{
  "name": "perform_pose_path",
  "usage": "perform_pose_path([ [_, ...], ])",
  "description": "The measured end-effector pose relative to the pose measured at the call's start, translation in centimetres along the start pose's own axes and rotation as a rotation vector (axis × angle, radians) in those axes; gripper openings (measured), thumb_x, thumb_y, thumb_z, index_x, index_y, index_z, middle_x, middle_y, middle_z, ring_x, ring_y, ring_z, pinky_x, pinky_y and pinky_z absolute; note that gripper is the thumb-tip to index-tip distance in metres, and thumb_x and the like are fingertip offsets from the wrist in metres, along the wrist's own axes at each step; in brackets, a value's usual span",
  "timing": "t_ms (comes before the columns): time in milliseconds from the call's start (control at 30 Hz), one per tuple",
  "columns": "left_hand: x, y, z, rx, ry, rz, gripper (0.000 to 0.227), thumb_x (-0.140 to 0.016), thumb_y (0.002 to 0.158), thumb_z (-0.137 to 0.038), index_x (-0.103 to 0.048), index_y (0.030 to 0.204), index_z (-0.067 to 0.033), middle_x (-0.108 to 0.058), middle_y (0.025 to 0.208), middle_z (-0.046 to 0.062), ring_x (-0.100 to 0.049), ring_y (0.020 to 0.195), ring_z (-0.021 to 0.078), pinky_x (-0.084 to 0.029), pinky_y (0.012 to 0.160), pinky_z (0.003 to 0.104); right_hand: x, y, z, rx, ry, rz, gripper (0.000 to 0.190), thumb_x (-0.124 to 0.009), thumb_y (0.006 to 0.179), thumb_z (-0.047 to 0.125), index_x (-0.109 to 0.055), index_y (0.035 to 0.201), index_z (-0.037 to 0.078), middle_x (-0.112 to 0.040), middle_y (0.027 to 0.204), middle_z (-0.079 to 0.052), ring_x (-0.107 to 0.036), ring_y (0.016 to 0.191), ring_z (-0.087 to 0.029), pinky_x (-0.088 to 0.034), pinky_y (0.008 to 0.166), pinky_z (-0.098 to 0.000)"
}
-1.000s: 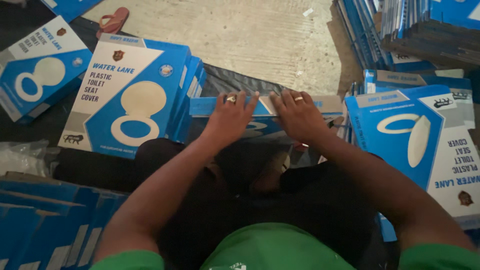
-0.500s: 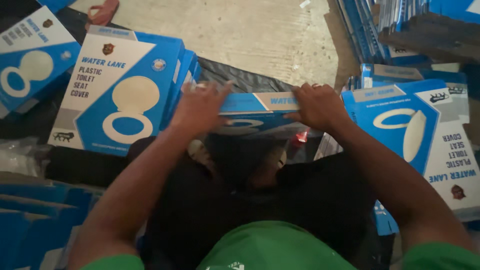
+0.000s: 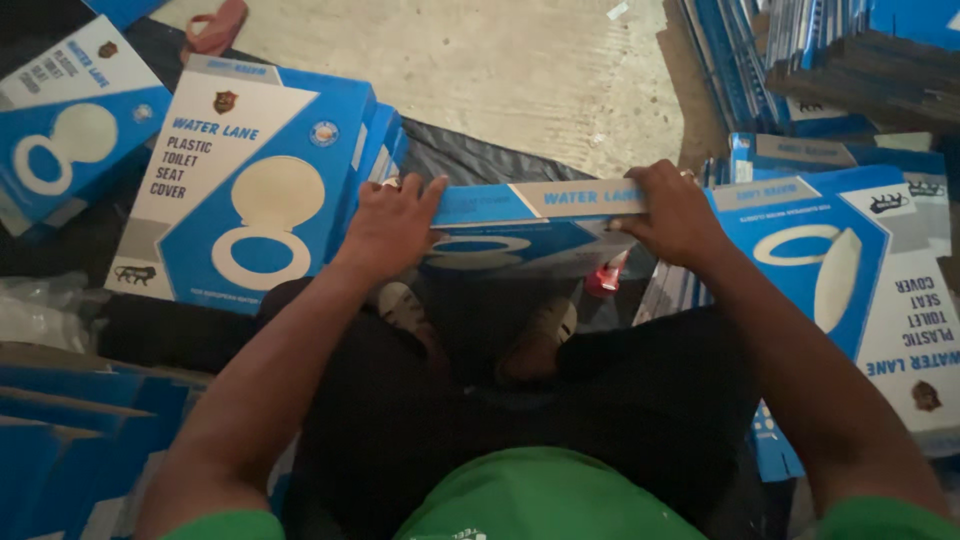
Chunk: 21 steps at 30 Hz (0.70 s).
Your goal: The person sits on the floor and repeatedly folds flat cardboard boxes into rectangular packages. They use a handheld tape dispenser to seal the boxes and place the finished packages into a stack.
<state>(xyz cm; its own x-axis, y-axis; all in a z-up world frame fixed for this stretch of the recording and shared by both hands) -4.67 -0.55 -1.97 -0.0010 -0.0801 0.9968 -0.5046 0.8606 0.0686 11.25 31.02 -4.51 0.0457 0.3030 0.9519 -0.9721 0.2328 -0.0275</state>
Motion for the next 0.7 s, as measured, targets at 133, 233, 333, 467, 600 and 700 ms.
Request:
perform_pose_path([
  [133, -0.5, 0.2, -0.1, 0.002, -0.021, 0.004, 0.071, -0.076, 0.084, -0.041, -0.052, 0.143, -0.0102, -0.061, 0.117, 0.014, -0.064, 0.104, 0.0341, -0.042, 0.087, 0.053, 1.6, 0.2, 2.8, 0.26, -0.258, -0.196, 0.074, -0.08, 0.077, 0.058, -0.061, 0.126, 0.005, -0.059, 0.125, -0.022, -0.056, 0.122, -0.043, -0.039, 0.103, -0.0583],
  [233, -1.1, 0.3, 0.3, -0.009, 0.003, 0.039, 0.072, -0.075, 0.086, -0.042, -0.051, 0.145, -0.0095, -0.061, 0.119, 0.014, -0.064, 0.105, 0.0343, -0.042, 0.089, 0.054, 1.8, 1.1, 6.8, 0.412, -0.41, -0.213, 0.078, -0.076, 0.073, 0.069, -0.059, 0.119, 0.008, -0.062, 0.119, -0.022, -0.062, 0.111, -0.042, -0.042, 0.092, -0.061],
  [333, -1.0, 0.3, -0.1, -0.013, 0.055, 0.034, 0.075, -0.073, 0.086, -0.043, -0.048, 0.147, -0.0069, -0.061, 0.119, 0.014, -0.064, 0.107, 0.0337, -0.04, 0.091, 0.057, -0.1, 2.3, 8.8, 0.354, -0.208, 0.096, 0.081, -0.078, 0.076, 0.055, -0.055, 0.13, -0.002, -0.065, 0.116, -0.022, -0.065, 0.103, -0.042, -0.051, 0.09, -0.0492],
  [467, 0.4, 2.0, -4.2, -0.202, 0.09, -0.103, 0.094, -0.071, 0.076, -0.056, -0.044, 0.147, -0.0016, -0.063, 0.123, 0.019, -0.067, 0.103, 0.0366, -0.043, 0.091, 0.061, 0.0, 2.5, 9.9, 0.428, -0.295, -0.002, 0.073, -0.074, 0.084, 0.053, -0.056, 0.129, -0.001, -0.067, 0.107, -0.02, -0.067, 0.096, -0.039, -0.053, 0.086, -0.0481],
  [600, -0.6, 5.5, -8.1, -0.226, -0.012, -0.003, 0.086, -0.068, 0.086, -0.057, -0.043, 0.149, -0.0037, -0.064, 0.113, 0.016, -0.067, 0.098, 0.0342, -0.049, 0.081, 0.05, -0.3, 2.1, 9.8, 0.452, -0.37, -0.048, 0.075, -0.073, 0.083, 0.056, -0.056, 0.127, -0.002, -0.067, 0.105, -0.021, -0.068, 0.094, -0.039, -0.053, 0.086, -0.0475],
  [700, -1.5, 5.9, -9.1, -0.271, 0.008, -0.034, 0.077, -0.068, 0.089, -0.049, -0.046, 0.15, -0.0067, -0.066, 0.11, 0.013, -0.067, 0.094, 0.0316, -0.049, 0.075, 0.05, -0.9, 1.3, 8.8, 0.356, -0.335, -0.007, 0.072, -0.07, 0.091, 0.054, -0.055, 0.137, 0.0, -0.067, 0.113, -0.022, -0.066, 0.097, -0.041, -0.05, 0.091, -0.0481],
])
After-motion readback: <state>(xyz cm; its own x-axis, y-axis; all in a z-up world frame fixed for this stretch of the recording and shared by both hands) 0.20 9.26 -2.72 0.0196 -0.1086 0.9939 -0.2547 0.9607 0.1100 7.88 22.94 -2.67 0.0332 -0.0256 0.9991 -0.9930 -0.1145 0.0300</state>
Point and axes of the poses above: each hand's wrist, its own y-axis towards the middle knuckle, its own x-axis out of the back of the hand, z = x × y, the point moved 6 cm from there along y, towards the middle knuckle
